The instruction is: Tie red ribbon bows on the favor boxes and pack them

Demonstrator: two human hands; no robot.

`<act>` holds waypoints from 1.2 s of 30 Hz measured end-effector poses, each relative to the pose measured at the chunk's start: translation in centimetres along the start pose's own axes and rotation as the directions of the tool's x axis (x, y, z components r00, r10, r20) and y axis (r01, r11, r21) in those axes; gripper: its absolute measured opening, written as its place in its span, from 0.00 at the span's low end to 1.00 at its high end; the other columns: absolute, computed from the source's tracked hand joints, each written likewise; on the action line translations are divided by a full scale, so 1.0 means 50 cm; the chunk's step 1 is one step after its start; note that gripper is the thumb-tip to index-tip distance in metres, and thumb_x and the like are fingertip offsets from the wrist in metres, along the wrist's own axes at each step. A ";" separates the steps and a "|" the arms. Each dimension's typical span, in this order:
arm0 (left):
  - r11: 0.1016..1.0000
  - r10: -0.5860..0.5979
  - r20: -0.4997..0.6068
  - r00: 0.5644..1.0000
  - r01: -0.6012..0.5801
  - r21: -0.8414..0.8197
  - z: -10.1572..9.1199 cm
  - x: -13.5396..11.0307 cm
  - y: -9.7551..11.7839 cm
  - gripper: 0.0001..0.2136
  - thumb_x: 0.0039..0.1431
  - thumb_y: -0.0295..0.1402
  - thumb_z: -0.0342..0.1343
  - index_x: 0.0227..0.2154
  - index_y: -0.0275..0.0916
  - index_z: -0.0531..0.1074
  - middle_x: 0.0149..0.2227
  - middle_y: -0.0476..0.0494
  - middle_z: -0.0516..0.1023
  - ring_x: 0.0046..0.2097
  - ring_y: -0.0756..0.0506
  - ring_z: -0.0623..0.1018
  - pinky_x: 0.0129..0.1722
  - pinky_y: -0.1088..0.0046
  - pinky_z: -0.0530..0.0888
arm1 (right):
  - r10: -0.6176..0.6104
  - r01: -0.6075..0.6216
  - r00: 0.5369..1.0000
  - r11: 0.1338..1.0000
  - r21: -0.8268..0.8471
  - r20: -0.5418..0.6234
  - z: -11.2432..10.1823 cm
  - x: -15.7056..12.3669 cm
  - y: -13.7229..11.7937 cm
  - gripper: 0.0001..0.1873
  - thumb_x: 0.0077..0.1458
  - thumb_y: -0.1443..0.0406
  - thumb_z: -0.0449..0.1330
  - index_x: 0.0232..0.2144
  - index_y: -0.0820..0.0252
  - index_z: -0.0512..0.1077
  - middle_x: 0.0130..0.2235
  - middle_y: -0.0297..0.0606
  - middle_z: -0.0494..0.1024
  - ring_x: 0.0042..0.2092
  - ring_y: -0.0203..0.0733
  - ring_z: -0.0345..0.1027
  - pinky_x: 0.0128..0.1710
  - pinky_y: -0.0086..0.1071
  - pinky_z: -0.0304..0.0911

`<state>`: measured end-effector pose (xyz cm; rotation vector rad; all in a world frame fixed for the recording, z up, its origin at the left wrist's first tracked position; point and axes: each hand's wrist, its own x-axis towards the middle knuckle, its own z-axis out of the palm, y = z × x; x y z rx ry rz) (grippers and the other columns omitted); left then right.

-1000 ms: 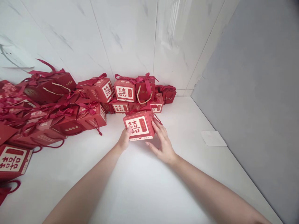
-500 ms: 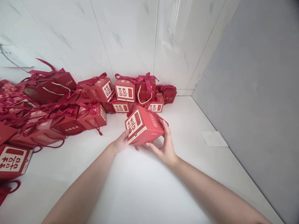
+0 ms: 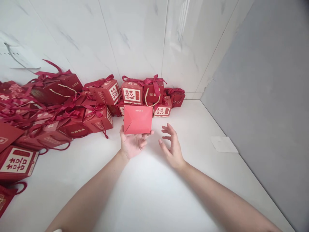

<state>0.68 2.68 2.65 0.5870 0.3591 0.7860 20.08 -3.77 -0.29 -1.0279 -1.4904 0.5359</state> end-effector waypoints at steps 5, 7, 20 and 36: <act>0.995 -0.093 0.108 0.990 0.090 0.033 -0.003 -0.005 0.003 0.38 0.42 0.64 0.52 0.45 0.33 0.69 0.36 0.36 0.78 0.17 0.57 0.57 0.15 0.74 0.53 | 0.051 -0.050 0.999 0.998 -0.039 0.019 0.000 -0.003 -0.001 0.30 0.64 0.63 0.54 0.65 0.51 0.49 0.59 0.49 0.65 0.56 0.49 0.65 0.43 0.44 0.73; 0.993 -0.113 0.149 0.982 0.107 0.053 0.000 -0.006 0.002 0.36 0.44 0.63 0.51 0.44 0.34 0.69 0.35 0.36 0.78 0.18 0.55 0.59 0.16 0.74 0.54 | 0.064 -0.063 0.998 0.997 -0.037 0.023 0.000 -0.004 -0.005 0.29 0.64 0.63 0.54 0.64 0.52 0.51 0.59 0.49 0.66 0.56 0.48 0.65 0.40 0.41 0.74; 0.981 -0.139 0.235 0.962 0.102 0.164 0.006 -0.009 0.001 0.48 0.32 0.70 0.56 0.47 0.33 0.73 0.39 0.31 0.79 0.25 0.47 0.72 0.17 0.74 0.66 | 0.041 -0.040 0.999 0.998 -0.039 0.019 -0.001 0.003 -0.001 0.18 0.63 0.66 0.55 0.54 0.53 0.63 0.56 0.45 0.66 0.56 0.47 0.64 0.45 0.43 0.73; 0.988 -0.095 0.169 0.981 0.073 0.133 -0.009 -0.006 -0.007 0.46 0.35 0.67 0.58 0.52 0.35 0.69 0.49 0.25 0.76 0.29 0.45 0.74 0.17 0.75 0.66 | 0.073 -0.073 0.997 0.997 -0.001 -0.022 -0.006 0.009 -0.009 0.08 0.63 0.65 0.54 0.43 0.55 0.70 0.50 0.43 0.72 0.46 0.43 0.71 0.39 0.38 0.71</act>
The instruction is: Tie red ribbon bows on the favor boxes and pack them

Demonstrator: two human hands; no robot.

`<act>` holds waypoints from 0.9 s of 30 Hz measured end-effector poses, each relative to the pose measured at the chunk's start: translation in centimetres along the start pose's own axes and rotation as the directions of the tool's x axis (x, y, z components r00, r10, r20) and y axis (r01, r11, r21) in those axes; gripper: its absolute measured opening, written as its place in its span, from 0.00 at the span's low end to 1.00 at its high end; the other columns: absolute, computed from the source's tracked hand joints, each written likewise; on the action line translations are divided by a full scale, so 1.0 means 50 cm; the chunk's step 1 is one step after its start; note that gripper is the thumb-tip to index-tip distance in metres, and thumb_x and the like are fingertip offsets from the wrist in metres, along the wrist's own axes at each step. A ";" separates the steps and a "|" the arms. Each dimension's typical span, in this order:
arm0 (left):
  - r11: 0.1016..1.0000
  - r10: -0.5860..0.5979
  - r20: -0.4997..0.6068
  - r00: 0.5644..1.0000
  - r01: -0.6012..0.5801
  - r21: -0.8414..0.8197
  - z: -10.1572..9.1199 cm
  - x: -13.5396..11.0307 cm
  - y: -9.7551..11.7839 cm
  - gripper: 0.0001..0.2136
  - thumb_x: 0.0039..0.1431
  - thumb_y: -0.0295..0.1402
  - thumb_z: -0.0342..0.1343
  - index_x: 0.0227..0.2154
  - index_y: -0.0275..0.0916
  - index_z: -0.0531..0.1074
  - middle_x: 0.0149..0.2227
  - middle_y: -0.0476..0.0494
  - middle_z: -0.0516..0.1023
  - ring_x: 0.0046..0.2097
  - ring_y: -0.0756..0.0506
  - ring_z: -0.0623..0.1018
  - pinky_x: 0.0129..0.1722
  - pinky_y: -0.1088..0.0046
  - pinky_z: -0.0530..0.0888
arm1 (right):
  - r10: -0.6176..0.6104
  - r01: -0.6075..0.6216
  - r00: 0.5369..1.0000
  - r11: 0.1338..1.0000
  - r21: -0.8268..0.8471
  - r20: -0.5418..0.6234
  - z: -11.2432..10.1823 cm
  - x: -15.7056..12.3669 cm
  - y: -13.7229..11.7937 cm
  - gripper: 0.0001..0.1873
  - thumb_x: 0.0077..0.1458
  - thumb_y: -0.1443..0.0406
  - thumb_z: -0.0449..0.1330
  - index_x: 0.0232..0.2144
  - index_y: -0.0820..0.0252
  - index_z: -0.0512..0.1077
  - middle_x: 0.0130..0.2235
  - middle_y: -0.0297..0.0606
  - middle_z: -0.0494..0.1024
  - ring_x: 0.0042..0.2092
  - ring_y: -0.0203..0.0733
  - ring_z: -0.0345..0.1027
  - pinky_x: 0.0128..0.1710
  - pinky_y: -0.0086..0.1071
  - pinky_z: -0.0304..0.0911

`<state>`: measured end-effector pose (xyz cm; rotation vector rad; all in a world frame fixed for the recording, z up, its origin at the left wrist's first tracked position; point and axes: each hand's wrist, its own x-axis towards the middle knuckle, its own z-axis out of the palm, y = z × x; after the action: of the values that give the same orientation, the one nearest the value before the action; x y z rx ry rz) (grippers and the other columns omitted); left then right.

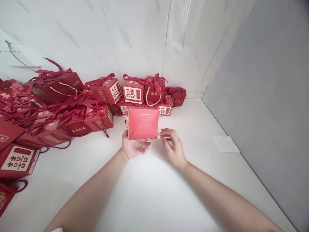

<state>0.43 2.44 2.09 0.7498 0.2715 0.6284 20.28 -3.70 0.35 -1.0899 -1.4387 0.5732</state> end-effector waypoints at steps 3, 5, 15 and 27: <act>1.000 0.002 -0.042 0.999 -0.003 -0.006 -0.003 0.000 -0.002 0.44 0.36 0.66 0.58 0.51 0.37 0.69 0.47 0.28 0.77 0.29 0.46 0.74 0.18 0.75 0.66 | 0.012 -0.012 1.000 0.999 0.032 0.006 0.001 -0.002 -0.003 0.08 0.63 0.66 0.52 0.40 0.56 0.72 0.42 0.40 0.75 0.39 0.40 0.73 0.39 0.37 0.70; 1.000 -0.007 -0.067 0.998 0.008 0.009 -0.004 0.000 -0.003 0.43 0.37 0.66 0.57 0.51 0.37 0.69 0.47 0.28 0.77 0.29 0.45 0.75 0.18 0.75 0.67 | 0.031 -0.031 0.999 0.999 0.031 0.018 0.000 -0.003 -0.005 0.09 0.62 0.67 0.52 0.37 0.56 0.73 0.36 0.37 0.75 0.35 0.40 0.72 0.38 0.37 0.69; 0.998 0.000 -0.054 0.999 0.003 0.058 -0.003 0.002 -0.001 0.42 0.38 0.64 0.59 0.50 0.37 0.70 0.46 0.28 0.77 0.31 0.43 0.76 0.18 0.75 0.68 | 0.096 -0.098 0.995 0.994 0.048 0.039 0.000 -0.002 -0.007 0.09 0.59 0.67 0.53 0.32 0.56 0.74 0.32 0.35 0.76 0.32 0.40 0.71 0.36 0.35 0.68; 0.930 0.088 -0.083 0.993 -0.052 0.365 -0.009 0.004 -0.024 0.23 0.44 0.37 0.69 0.45 0.38 0.76 0.42 0.38 0.81 0.42 0.37 0.79 0.42 0.59 0.76 | 0.118 -0.115 0.993 0.897 0.428 0.020 -0.007 0.009 0.022 0.33 0.66 0.46 0.37 0.65 0.53 0.55 0.65 0.45 0.62 0.62 0.52 0.63 0.55 0.51 0.65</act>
<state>0.93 2.14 0.92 1.0894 0.4609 0.6927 20.97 -2.91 -0.27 -0.8246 -1.1700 0.9238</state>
